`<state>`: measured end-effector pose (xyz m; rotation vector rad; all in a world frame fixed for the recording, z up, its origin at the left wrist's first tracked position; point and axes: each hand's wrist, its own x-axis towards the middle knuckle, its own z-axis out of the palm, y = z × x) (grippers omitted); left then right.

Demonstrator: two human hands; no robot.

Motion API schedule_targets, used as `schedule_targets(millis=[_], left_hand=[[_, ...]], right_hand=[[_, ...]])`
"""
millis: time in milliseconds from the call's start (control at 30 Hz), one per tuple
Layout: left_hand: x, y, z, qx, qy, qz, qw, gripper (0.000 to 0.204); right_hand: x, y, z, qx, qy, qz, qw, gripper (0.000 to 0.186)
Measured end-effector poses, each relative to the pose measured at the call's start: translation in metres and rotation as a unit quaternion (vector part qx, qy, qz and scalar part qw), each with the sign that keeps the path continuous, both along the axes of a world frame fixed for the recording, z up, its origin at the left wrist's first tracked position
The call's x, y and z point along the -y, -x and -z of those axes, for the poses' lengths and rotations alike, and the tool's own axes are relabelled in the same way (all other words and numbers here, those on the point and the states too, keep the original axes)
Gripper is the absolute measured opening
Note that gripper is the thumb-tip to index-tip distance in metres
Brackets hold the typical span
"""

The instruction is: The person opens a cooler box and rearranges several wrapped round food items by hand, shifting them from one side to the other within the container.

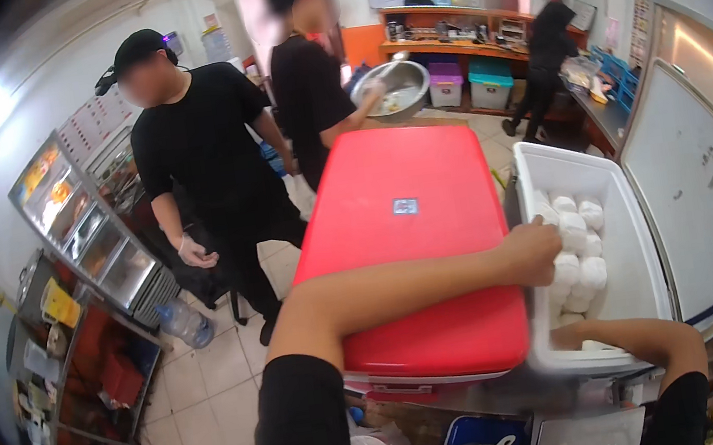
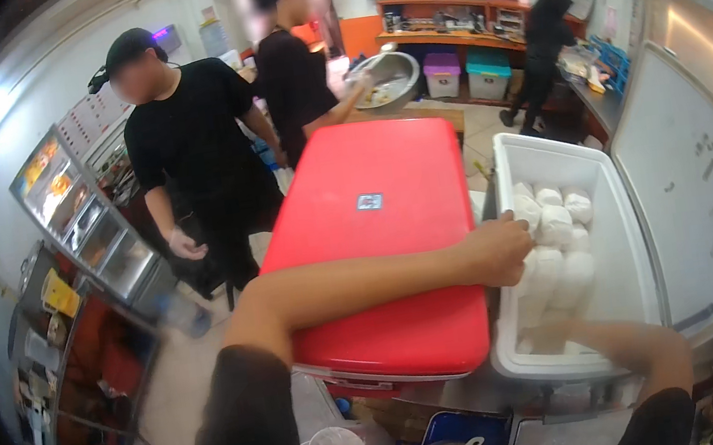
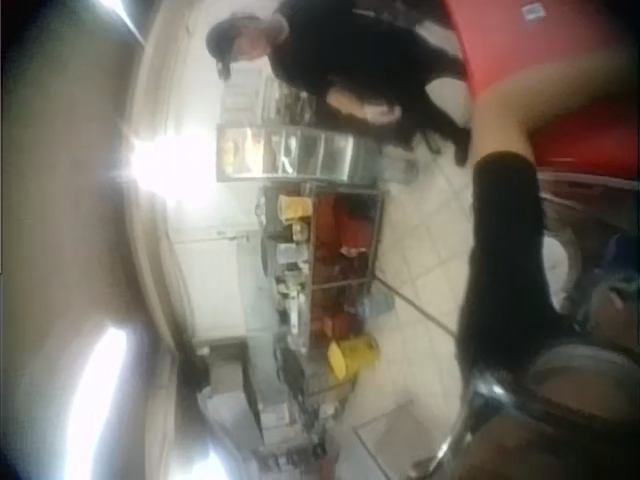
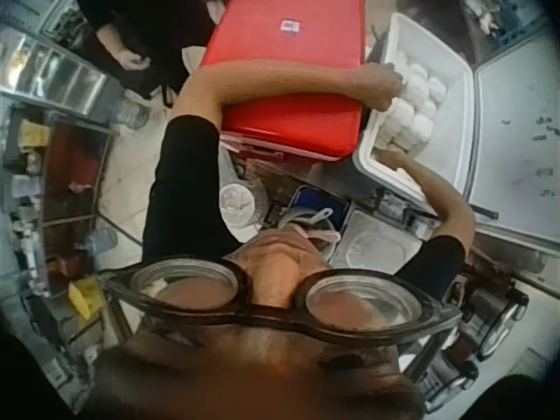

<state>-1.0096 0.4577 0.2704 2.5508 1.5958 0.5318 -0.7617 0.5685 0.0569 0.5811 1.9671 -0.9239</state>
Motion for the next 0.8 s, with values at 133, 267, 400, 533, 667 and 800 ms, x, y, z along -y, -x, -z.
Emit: schedule_targets(millis=[133, 267, 400, 533, 667, 800], left_hand=[[-0.005, -0.007, 0.001, 0.011, -0.001, 0.008, 1.0, 0.022], [-0.006, -0.002, 0.018, 0.034, -0.063, 0.026, 0.997, 0.022], [-0.008, -0.001, 0.024, 0.005, -0.073, 0.015, 0.997, 0.023], [-0.005, -0.004, 0.01, 0.01, -0.049, 0.035, 0.998, 0.02], [-0.01, -0.008, 0.02, 0.024, -0.07, 0.018, 0.997, 0.018], [0.0, -0.002, 0.008, 0.033, -0.015, 0.024, 0.999, 0.018]], right_hand=[[-0.006, -0.003, -0.002, 0.013, -0.02, 0.007, 1.0, 0.086], [-0.011, 0.011, -0.001, 0.012, -0.034, -0.01, 0.999, 0.086], [-0.01, 0.011, 0.0, 0.003, -0.043, -0.008, 0.999, 0.087], [-0.018, 0.013, 0.004, -0.007, -0.062, 0.014, 0.998, 0.087], [-0.025, 0.015, 0.012, -0.023, -0.08, 0.028, 0.996, 0.088], [-0.028, 0.018, 0.012, -0.051, -0.085, 0.033, 0.995, 0.088]])
